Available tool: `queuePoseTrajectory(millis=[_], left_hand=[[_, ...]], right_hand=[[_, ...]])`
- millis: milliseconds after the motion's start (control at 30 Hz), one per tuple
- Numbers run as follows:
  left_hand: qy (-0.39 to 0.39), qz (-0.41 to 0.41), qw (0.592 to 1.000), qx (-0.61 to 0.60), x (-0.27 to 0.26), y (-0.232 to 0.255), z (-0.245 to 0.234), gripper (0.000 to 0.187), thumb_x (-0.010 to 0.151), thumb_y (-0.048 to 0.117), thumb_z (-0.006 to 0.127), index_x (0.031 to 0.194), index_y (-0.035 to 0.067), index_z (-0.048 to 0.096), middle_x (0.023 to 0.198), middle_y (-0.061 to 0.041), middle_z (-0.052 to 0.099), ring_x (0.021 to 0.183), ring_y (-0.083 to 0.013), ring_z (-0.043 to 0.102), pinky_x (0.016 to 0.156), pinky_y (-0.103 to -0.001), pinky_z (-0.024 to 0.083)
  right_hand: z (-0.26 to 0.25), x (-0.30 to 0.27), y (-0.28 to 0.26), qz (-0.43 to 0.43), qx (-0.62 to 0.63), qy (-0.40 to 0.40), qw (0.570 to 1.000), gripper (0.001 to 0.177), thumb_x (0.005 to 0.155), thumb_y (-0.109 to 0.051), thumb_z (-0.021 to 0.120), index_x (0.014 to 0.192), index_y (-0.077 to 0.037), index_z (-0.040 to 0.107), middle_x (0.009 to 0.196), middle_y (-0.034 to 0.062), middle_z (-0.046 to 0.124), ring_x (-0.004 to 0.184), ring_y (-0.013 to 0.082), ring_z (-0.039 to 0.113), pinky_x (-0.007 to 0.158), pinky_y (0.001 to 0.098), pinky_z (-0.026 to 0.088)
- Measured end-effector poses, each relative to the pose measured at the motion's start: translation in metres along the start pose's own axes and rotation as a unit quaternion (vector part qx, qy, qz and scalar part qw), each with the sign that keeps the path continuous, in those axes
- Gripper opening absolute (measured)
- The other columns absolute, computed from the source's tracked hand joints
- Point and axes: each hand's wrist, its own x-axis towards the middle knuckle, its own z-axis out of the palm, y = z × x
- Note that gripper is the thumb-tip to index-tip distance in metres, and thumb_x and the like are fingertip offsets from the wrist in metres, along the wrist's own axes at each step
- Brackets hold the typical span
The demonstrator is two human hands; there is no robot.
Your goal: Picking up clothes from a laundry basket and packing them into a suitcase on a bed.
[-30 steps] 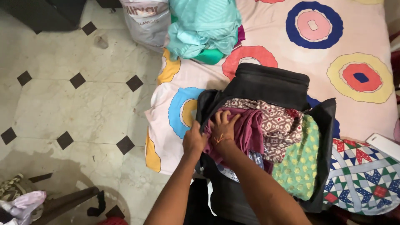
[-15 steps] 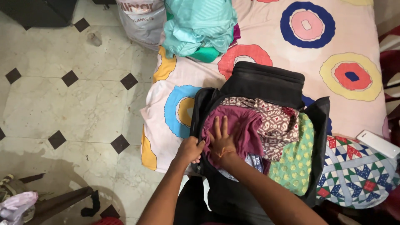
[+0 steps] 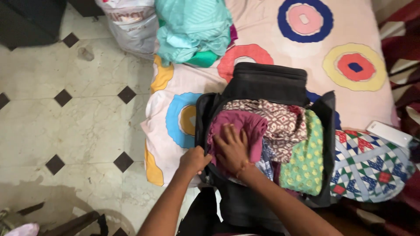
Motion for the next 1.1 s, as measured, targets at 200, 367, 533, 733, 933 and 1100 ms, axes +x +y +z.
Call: queuePoseTrajectory(millis=[200,367,533,733,933,1100], left_hand=[[0.236,0.131,0.955,0.122,0.002,0.051,0.002,0.055,0.083,0.036,0.076,0.124,0.005,0.058,0.123,-0.018,0.064,0.106,-0.0373,0.067,0.088,-0.049,0.054],[0.282,0.337,0.892,0.109,0.006,0.116,0.040,0.057,0.089,0.039,0.070,0.139,0.014,0.055,0.139,-0.015,0.055,0.128,-0.0356,0.053,0.104,-0.051,0.045],[0.259,0.439,0.854,0.106,0.041,0.132,0.083,0.066,0.092,0.051,0.066,0.151,0.025,0.050,0.154,-0.019,0.043,0.144,-0.0401,0.035,0.114,-0.061,0.029],[0.140,0.313,0.930,0.133,0.013,0.164,0.061,0.102,0.076,0.068,0.074,0.159,0.036,0.026,0.166,-0.022,0.016,0.153,-0.0426,0.010,0.111,-0.078,0.012],[0.097,0.276,0.939,0.184,0.025,0.168,0.058,0.118,0.066,0.065,0.085,0.159,0.043,0.016,0.166,-0.022,0.011,0.154,-0.0446,0.002,0.107,-0.083,0.016],[0.196,0.329,0.903,0.192,0.041,0.148,0.074,0.115,0.063,0.053,0.087,0.159,0.042,0.024,0.161,-0.020,0.024,0.154,-0.0407,0.010,0.113,-0.080,0.008]], right_hand=[[-0.072,-0.047,0.023,0.247,0.028,-0.024,0.968,0.099,0.078,-0.073,0.062,0.162,-0.037,0.025,0.168,0.0159,0.004,0.152,0.0519,-0.003,0.110,0.0743,0.018],[-0.058,-0.043,0.033,0.229,0.015,-0.041,0.972,0.096,0.077,-0.064,0.064,0.159,-0.029,0.028,0.168,0.0198,0.002,0.149,0.0557,-0.006,0.108,0.0751,0.021],[-0.074,-0.076,0.070,0.155,0.089,-0.059,0.982,0.075,0.076,-0.049,0.074,0.145,-0.026,0.056,0.172,0.0160,0.018,0.151,0.0506,0.007,0.113,0.0642,0.026],[-0.072,-0.129,0.122,0.307,0.106,0.318,0.891,0.067,0.080,-0.027,0.083,0.141,-0.018,0.057,0.146,0.0233,0.054,0.136,0.0429,0.051,0.114,0.0493,0.038],[-0.009,-0.107,0.142,0.402,0.187,0.101,0.890,0.113,0.074,-0.057,0.078,0.162,-0.018,0.020,0.159,0.0339,0.018,0.140,0.0577,0.026,0.109,0.0679,0.027],[-0.007,-0.090,0.117,0.379,0.077,0.103,0.916,0.112,0.075,-0.068,0.067,0.160,-0.009,0.024,0.164,0.0334,0.004,0.138,0.0620,0.025,0.105,0.0772,0.024]])
